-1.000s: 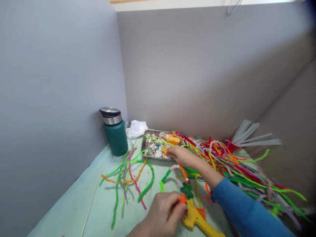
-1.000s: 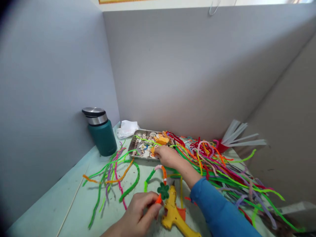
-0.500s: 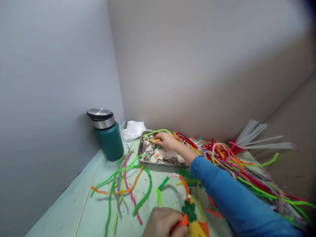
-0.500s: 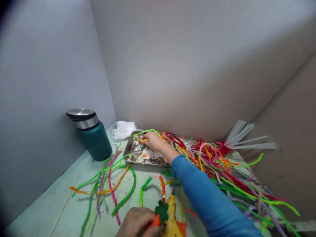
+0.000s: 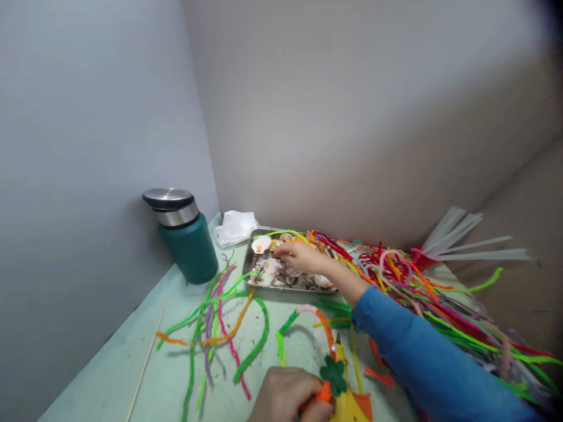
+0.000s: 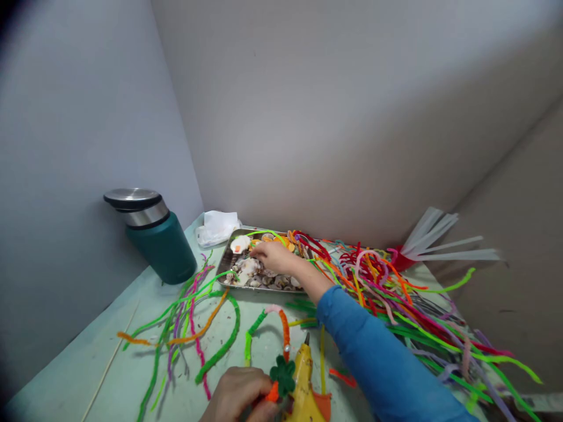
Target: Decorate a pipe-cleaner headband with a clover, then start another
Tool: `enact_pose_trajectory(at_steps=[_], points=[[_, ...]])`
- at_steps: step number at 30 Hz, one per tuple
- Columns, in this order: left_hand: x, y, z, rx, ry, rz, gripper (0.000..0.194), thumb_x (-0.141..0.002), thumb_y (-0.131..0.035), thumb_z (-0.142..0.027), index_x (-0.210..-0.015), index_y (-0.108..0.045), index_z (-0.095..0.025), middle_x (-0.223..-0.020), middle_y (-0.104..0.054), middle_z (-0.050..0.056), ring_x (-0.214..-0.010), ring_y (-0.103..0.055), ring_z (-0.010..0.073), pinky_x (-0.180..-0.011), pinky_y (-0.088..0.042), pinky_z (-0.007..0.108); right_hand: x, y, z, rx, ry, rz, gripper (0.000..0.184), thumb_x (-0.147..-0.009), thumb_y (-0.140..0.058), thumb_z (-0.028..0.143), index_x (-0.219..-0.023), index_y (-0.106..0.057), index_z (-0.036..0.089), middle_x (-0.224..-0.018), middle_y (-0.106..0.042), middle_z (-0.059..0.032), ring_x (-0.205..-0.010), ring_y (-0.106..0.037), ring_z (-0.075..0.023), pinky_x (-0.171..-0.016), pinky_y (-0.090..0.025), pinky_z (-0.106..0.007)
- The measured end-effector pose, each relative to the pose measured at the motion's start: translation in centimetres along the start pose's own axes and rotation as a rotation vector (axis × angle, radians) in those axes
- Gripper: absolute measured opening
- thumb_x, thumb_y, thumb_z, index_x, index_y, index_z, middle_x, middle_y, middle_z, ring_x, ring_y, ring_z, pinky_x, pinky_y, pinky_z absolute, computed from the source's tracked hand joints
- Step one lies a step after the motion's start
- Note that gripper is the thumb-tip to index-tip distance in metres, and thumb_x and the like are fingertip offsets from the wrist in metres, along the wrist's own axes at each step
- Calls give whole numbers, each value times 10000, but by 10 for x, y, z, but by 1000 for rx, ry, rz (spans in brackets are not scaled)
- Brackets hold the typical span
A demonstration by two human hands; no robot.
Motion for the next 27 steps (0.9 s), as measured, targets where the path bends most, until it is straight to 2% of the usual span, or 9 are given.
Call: enact_pose_trajectory(at_steps=[3, 6, 9, 12, 15, 18, 22, 27], points=[[0, 1, 0, 11, 10, 9, 406, -906, -352, -367, -696, -617, -141, -524, -614, 41, -483, -546, 95, -479, -353, 198, 2, 16, -2, 11, -42, -48, 349, -845, -382, 138, -1090, -628, 169, -1105, -640, -56, -988, -564, -171, -829, -402, -250], [2, -1, 1, 28, 13, 15, 385, -901, -362, -367, -707, -612, -148, -533, -619, 40, -493, -552, 97, -484, -353, 198, 19, 23, -7, 23, -61, 73, 265, -793, -460, 138, -891, -703, 176, -836, -705, -33, -758, -615, -158, -691, -434, -232], [4, -2, 2, 29, 19, 35, 363, -897, -375, -352, -714, -611, -146, -542, -619, 42, -502, -554, 98, -490, -351, 198, 36, 13, -12, 46, -73, 191, 210, -736, -519, 125, -718, -720, 182, -650, -690, -23, -579, -591, -138, -578, -418, -214], [4, -2, 2, 30, 6, 57, 332, -892, -390, -326, -731, -614, -140, -556, -624, 45, -509, -560, 103, -492, -350, 203, 38, -2, -15, 84, -90, 178, 205, -732, -525, 130, -723, -726, 171, -707, -704, -61, -634, -609, -169, -607, -427, -235], [4, 0, 0, 4, 9, 56, 295, -884, -410, -298, -733, -608, -140, -571, -625, 43, -519, -562, 102, -508, -356, 203, 30, -7, -15, 98, -96, 76, 278, -794, -466, 137, -942, -700, 162, -963, -694, -86, -867, -613, -194, -748, -432, -251], [3, 1, -1, -18, 1, 30, 311, -886, -399, -292, -687, -583, -141, -538, -598, 35, -493, -537, 94, -494, -344, 202, 27, 0, -15, 94, -80, -1, 347, -829, -416, 118, -1094, -630, 183, -1129, -637, -49, -1000, -567, -155, -837, -403, -225], [2, 1, -3, -23, 1, 16, 326, -886, -393, -305, -655, -561, -150, -522, -583, 29, -477, -521, 93, -483, -333, 207, 40, 13, -21, 132, -134, 12, 283, -803, -454, 137, -948, -688, 204, -938, -699, -29, -837, -614, -154, -735, -428, -226], [4, 0, -4, -26, 8, 39, 305, -883, -400, -300, -682, -575, -151, -547, -602, 37, -500, -541, 103, -499, -343, 210, 64, 14, -27, 242, -305, -2, 184, -722, -562, 222, -843, -697, 189, -873, -695, -106, -828, -618, -259, -693, -424, -315]])
Point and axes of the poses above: each hand's wrist, its own x-axis away from the middle knuckle, its own y-axis out of the back of the hand, z = x × y, the point moved 1 cm from there along -x, towards the middle knuckle
